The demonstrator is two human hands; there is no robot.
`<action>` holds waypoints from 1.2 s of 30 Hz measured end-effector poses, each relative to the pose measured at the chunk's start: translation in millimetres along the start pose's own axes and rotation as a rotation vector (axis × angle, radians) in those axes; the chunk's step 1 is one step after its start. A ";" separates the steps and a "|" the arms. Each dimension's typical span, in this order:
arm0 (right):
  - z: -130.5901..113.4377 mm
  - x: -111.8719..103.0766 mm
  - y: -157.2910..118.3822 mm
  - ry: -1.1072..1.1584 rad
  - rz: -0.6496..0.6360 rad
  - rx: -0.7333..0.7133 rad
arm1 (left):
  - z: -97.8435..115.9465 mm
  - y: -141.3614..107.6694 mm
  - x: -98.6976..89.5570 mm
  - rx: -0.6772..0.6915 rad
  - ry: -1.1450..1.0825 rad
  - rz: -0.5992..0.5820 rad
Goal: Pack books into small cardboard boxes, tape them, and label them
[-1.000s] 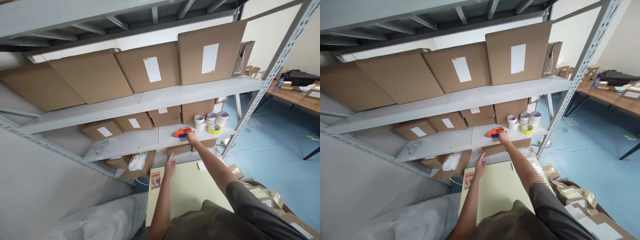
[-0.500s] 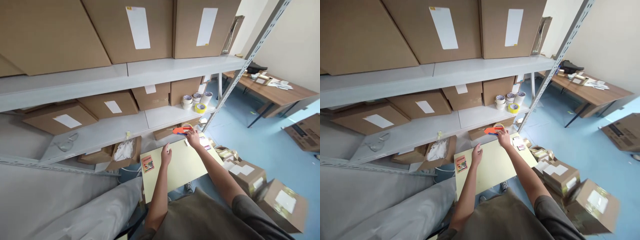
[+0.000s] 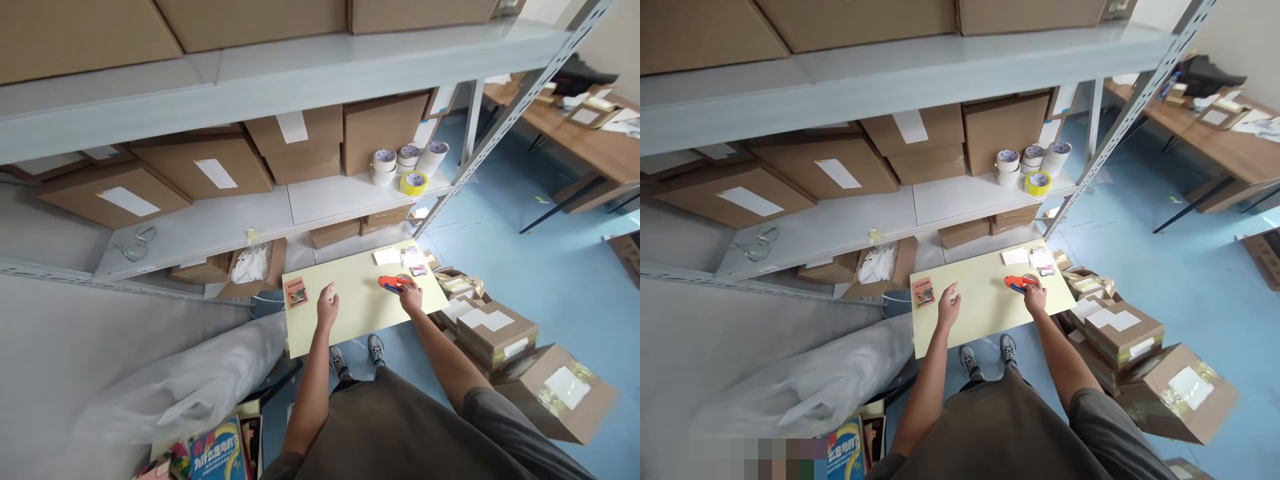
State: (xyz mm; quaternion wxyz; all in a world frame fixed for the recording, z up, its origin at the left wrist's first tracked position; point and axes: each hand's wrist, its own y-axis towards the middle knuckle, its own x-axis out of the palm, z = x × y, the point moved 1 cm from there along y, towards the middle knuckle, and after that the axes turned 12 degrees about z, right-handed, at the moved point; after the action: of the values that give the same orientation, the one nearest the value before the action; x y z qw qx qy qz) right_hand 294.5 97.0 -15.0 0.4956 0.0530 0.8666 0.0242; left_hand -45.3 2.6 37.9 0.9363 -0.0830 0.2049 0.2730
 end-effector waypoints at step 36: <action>-260.3 70.7 -60.8 0.607 -0.605 -0.833 | -36.3 -189.6 -148.0 -0.338 -0.026 0.842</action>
State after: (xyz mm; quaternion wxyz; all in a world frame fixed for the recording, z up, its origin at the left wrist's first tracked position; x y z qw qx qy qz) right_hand 30.6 47.6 50.8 0.1900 -0.4042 0.8636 0.2341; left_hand -67.7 -236.4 76.9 0.7195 -0.1409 0.1616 0.6606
